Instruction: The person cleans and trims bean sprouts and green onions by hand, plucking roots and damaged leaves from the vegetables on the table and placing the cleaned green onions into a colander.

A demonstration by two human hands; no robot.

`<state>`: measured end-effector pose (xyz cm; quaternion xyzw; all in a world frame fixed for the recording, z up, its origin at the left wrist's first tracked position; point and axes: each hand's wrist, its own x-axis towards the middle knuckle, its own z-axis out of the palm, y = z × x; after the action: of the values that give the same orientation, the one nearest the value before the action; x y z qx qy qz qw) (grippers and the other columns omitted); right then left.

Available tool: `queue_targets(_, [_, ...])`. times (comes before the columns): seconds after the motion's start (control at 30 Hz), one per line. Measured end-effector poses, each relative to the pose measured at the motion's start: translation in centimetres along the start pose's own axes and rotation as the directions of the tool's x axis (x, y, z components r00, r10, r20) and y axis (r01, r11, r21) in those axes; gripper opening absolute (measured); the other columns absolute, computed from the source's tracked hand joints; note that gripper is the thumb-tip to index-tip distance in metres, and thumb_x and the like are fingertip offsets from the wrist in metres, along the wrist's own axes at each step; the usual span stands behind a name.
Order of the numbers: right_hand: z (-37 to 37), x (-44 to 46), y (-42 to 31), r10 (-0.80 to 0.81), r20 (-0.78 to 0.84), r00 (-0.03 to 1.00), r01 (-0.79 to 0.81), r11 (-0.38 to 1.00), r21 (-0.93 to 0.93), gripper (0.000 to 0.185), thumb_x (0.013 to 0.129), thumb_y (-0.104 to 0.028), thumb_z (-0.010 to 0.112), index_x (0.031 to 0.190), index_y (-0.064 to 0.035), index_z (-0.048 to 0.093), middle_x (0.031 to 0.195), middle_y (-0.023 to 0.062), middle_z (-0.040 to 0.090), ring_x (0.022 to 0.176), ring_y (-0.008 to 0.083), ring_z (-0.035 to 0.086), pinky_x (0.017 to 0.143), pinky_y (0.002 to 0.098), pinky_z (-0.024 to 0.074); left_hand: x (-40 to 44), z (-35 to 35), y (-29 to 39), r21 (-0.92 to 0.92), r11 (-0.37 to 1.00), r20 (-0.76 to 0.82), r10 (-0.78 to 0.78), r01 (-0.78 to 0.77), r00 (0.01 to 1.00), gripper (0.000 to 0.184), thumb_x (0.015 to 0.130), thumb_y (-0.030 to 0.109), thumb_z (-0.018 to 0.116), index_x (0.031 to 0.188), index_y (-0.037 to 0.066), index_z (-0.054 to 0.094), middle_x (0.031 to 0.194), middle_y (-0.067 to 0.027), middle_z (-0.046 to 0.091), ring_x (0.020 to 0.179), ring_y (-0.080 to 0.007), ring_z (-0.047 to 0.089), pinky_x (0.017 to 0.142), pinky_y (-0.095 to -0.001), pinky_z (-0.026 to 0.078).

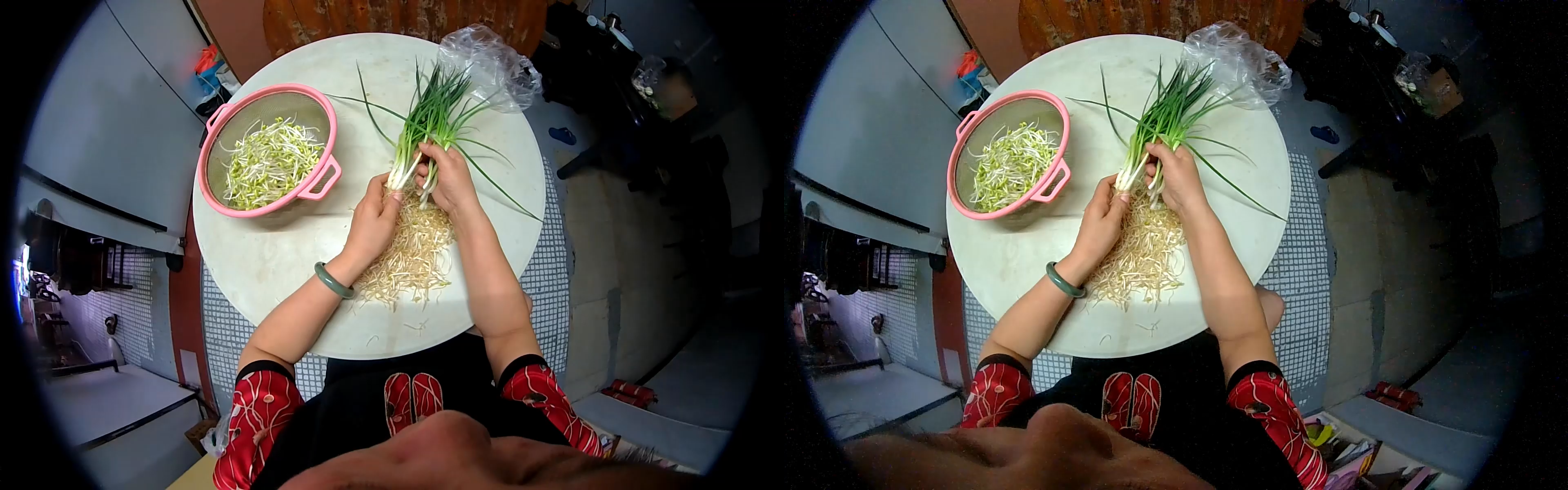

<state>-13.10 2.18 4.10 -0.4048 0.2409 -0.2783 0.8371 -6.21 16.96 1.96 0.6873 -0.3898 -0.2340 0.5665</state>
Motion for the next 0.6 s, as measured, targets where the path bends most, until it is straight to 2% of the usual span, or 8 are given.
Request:
queue_targets(0.13, [-0.2,0.3,0.7,-0.008,0.015,1.000,0.007,0.999,0.053,0.019,0.096,-0.024,0.055,0.090,-0.0054,0.056,0.078,0.0036,0.057,0.060,0.0106,0.052,0.055,0.0261,0.0466,0.1,0.1,-0.9,-0.035,0.999,-0.031,0.029,-0.030,0.999,0.033,0.096,0.019,0.050,0.123,0.001,0.046,0.100,-0.0218,0.063,0.091,-0.0305,0.063,0.081,-0.0374,0.047])
queue_targets(0.23, [-0.1,0.5,1.2,-0.157,0.083,0.984,0.151,0.985,0.081,0.028,0.099,-0.030,0.050,0.091,-0.0036,0.055,0.084,0.0060,0.059,0.066,0.0151,0.057,0.059,0.0274,0.0483,0.5,0.2,-1.6,-0.069,0.996,-0.056,0.044,-0.048,0.997,0.031,0.096,0.018,0.050,0.121,0.000,0.046,0.099,-0.0176,0.063,0.090,-0.0241,0.061,0.081,-0.0345,0.046])
queue_targets(0.33, [0.8,-0.9,0.6,-0.217,0.128,0.968,0.224,0.973,-0.045,0.031,0.100,-0.032,0.047,0.088,-0.0054,0.056,0.080,0.0045,0.061,0.070,0.0131,0.057,0.070,0.0274,0.0469,0.8,-0.2,-1.3,-0.295,0.952,0.023,-0.080,0.083,0.997,0.030,0.098,0.014,0.048,0.124,-0.002,0.044,0.105,-0.0028,0.055,0.093,-0.0082,0.048,0.085,-0.0232,0.040])
queue_targets(0.37, [0.8,-1.1,0.7,-0.235,0.162,0.958,0.256,0.958,-0.128,0.034,0.101,-0.034,0.044,0.088,-0.0056,0.055,0.079,0.0042,0.062,0.076,0.0116,0.056,0.071,0.0268,0.0458,0.8,-0.3,-1.1,-0.326,0.940,0.030,-0.093,0.097,0.995,0.029,0.098,0.013,0.048,0.124,-0.002,0.044,0.103,-0.0022,0.054,0.091,-0.0072,0.047,0.083,-0.0224,0.039])
queue_targets(0.47, [1.9,-2.0,1.0,-0.404,0.221,0.888,0.454,0.847,-0.277,0.035,0.102,-0.034,0.041,0.088,-0.0052,0.054,0.080,0.0033,0.060,0.078,0.0107,0.054,0.070,0.0268,0.0447,0.9,-0.4,-0.9,-0.398,0.908,0.044,-0.124,0.131,0.991,0.028,0.098,0.013,0.047,0.123,-0.001,0.044,0.100,-0.0008,0.054,0.085,-0.0053,0.045,0.078,-0.0206,0.038])
queue_targets(0.5, [2.1,-2.2,1.1,-0.459,0.254,0.852,0.519,0.805,-0.286,0.033,0.102,-0.029,0.042,0.086,-0.0042,0.054,0.080,0.0035,0.058,0.076,0.0117,0.053,0.069,0.0270,0.0439,0.9,-0.4,-1.0,-0.406,0.904,0.045,-0.128,0.135,0.991,0.027,0.098,0.013,0.048,0.122,0.000,0.045,0.099,-0.0007,0.054,0.083,-0.0051,0.045,0.076,-0.0205,0.038])
queue_targets(0.53, [2.1,-2.4,1.2,-0.490,0.314,0.814,0.578,0.738,-0.349,0.032,0.102,-0.029,0.042,0.086,-0.0037,0.053,0.081,0.0046,0.057,0.076,0.0130,0.054,0.071,0.0278,0.0443,1.0,-0.4,-1.1,-0.416,0.899,0.045,-0.132,0.139,0.990,0.027,0.098,0.013,0.048,0.121,0.000,0.045,0.098,-0.0006,0.054,0.082,-0.0050,0.045,0.075,-0.0204,0.038])
queue_targets(0.6, [2.2,-3.0,1.2,-0.527,0.437,0.729,0.685,0.575,-0.448,0.031,0.102,-0.028,0.043,0.086,-0.0027,0.051,0.084,0.0068,0.054,0.077,0.0155,0.056,0.075,0.0294,0.0453,1.5,-0.9,-1.6,-0.502,0.827,0.077,-0.249,0.253,0.966,0.024,0.098,0.013,0.048,0.117,0.000,0.046,0.092,-0.0020,0.054,0.081,-0.0058,0.048,0.073,-0.0216,0.041])
